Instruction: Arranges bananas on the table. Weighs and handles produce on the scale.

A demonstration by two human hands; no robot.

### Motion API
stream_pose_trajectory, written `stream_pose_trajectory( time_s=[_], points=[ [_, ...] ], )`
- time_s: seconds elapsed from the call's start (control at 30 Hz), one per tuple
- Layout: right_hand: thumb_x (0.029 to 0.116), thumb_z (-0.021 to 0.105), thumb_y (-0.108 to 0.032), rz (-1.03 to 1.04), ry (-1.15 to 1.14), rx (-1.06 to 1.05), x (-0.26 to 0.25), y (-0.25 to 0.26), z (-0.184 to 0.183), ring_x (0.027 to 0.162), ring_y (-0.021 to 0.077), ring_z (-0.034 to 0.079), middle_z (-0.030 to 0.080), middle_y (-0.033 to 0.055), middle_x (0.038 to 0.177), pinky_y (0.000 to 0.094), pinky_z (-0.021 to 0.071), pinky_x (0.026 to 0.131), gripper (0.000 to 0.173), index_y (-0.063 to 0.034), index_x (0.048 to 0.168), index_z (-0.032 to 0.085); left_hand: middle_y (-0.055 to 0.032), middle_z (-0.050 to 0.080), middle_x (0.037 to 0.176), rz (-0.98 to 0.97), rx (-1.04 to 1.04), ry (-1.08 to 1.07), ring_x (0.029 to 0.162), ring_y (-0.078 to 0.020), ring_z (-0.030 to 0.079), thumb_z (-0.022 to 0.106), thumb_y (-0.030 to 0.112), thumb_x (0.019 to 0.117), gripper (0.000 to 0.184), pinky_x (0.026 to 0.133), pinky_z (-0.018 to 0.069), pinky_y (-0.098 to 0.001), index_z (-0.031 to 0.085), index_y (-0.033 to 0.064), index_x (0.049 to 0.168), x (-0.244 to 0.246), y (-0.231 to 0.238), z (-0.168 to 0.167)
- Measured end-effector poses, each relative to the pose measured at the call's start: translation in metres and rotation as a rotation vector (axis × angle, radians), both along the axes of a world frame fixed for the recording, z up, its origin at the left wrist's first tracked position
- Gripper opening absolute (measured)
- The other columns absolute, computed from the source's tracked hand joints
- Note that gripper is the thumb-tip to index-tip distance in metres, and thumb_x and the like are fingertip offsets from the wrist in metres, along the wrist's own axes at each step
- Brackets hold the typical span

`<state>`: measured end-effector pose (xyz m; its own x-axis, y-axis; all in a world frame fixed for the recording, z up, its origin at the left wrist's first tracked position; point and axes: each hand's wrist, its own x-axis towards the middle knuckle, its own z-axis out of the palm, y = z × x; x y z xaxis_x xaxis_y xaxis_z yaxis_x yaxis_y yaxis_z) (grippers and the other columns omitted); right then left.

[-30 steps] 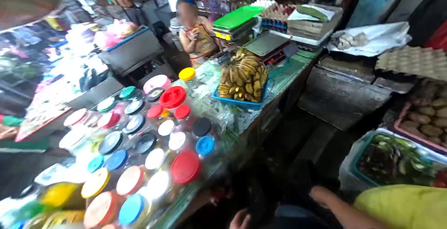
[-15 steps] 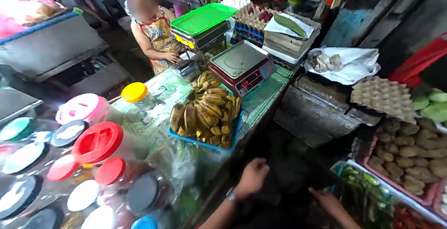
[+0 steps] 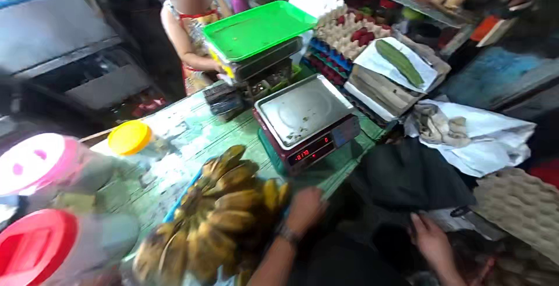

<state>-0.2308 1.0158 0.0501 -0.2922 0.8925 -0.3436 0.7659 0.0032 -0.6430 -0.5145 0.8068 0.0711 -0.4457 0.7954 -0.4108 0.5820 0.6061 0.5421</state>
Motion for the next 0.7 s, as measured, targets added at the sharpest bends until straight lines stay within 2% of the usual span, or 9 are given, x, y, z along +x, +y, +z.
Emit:
stream_pose_trajectory(
  time_s=[0.13,0.2,0.3,0.4,0.47,0.6,0.63,0.67,0.7],
  points=[
    [0.1079,0.050,-0.038,0.104,0.060,0.055,-0.063,0.074,-0.026,0.083,0.0356,0.069,0.070,0.0236,0.100,0.0586,0.0562,0.079,0.049,0.0011,0.137,0.058,-0.0159,0.060,0.139,-0.014,-0.204,0.060,0.129,-0.0351,0.058,0.051,0.040,0.1051,0.045,0.108,0.0460,-0.0554,0.062,0.0099,0.137,-0.017,0.015,-0.023],
    [0.1073,0.052,-0.037,0.191,0.038,0.083,-0.096,0.110,-0.034,0.102,0.0381,0.069,0.069,0.0254,0.116,0.0589,0.0539,0.093,0.051,0.0007,0.141,0.056,-0.0187,0.060,0.138,-0.056,-0.339,0.102,0.130,-0.0387,0.056,0.050,0.029,0.1049,0.038,0.107,0.0440,-0.0583,0.062,0.0073,0.135,-0.013,0.022,-0.031],
    [0.1063,0.053,-0.041,0.315,0.020,0.139,-0.136,0.159,-0.051,0.125,0.0406,0.062,0.062,0.0261,0.135,0.0587,0.0465,0.108,0.058,-0.0002,0.148,0.050,-0.0254,0.064,0.128,-0.078,-0.552,0.147,0.122,-0.0440,0.060,0.049,0.013,0.1032,0.032,0.107,0.0423,-0.0612,0.064,0.0010,0.130,-0.006,0.029,-0.041],
    [0.1053,0.054,-0.043,0.427,0.020,0.148,-0.162,0.199,-0.066,0.122,0.0428,0.063,0.064,0.0271,0.132,0.0610,0.0474,0.106,0.060,-0.0009,0.148,0.049,-0.0224,0.071,0.112,-0.075,-0.737,0.139,0.110,-0.0390,0.067,0.052,0.014,0.1012,0.029,0.110,0.0404,-0.0571,0.065,-0.0016,0.122,0.006,0.036,-0.041],
    [0.1060,0.052,-0.044,0.523,-0.036,0.079,-0.179,0.215,-0.074,0.123,0.0437,0.062,0.061,0.0262,0.136,0.0616,0.0481,0.104,0.061,-0.0053,0.152,0.044,-0.0205,0.072,0.109,-0.075,-0.822,0.101,0.108,-0.0374,0.068,0.053,0.016,0.1009,0.029,0.112,0.0386,-0.0559,0.066,-0.0014,0.120,0.011,0.035,-0.038],
    [0.1011,0.061,-0.039,0.785,-0.377,-0.014,-0.207,0.241,-0.064,0.137,0.0478,0.047,0.038,0.0311,0.155,0.0605,0.0439,0.110,0.073,-0.0008,0.157,0.034,-0.0196,0.071,0.115,-0.015,-0.802,0.041,0.112,-0.0380,0.067,0.057,0.029,0.1011,0.036,0.110,0.0407,-0.0576,0.065,0.0045,0.127,0.006,0.037,-0.035],
    [0.0997,0.063,-0.041,0.884,-0.491,-0.027,-0.210,0.243,-0.046,0.141,0.0491,0.042,0.036,0.0317,0.156,0.0639,0.0388,0.112,0.074,0.0003,0.155,0.037,-0.0208,0.069,0.122,0.086,-0.726,0.006,0.117,-0.0392,0.065,0.059,0.034,0.1009,0.043,0.109,0.0424,-0.0585,0.062,0.0055,0.133,0.004,0.039,-0.032],
    [0.0984,0.065,-0.042,0.970,-0.516,-0.005,-0.213,0.245,-0.024,0.141,0.0495,0.041,0.041,0.0311,0.153,0.0672,0.0345,0.113,0.068,0.0007,0.149,0.048,-0.0205,0.066,0.129,0.259,-0.602,-0.036,0.122,-0.0377,0.063,0.059,0.037,0.1011,0.051,0.109,0.0447,-0.0569,0.057,0.0063,0.142,0.001,0.044,-0.027],
    [0.0975,0.066,-0.044,1.019,-0.419,0.055,-0.217,0.246,0.000,0.136,0.0457,0.047,0.052,0.0271,0.145,0.0653,0.0368,0.111,0.059,-0.0022,0.138,0.061,-0.0192,0.063,0.135,0.504,-0.423,-0.089,0.125,-0.0332,0.062,0.058,0.039,0.1021,0.057,0.109,0.0474,-0.0519,0.051,0.0058,0.148,-0.003,0.051,-0.024]
  ],
)
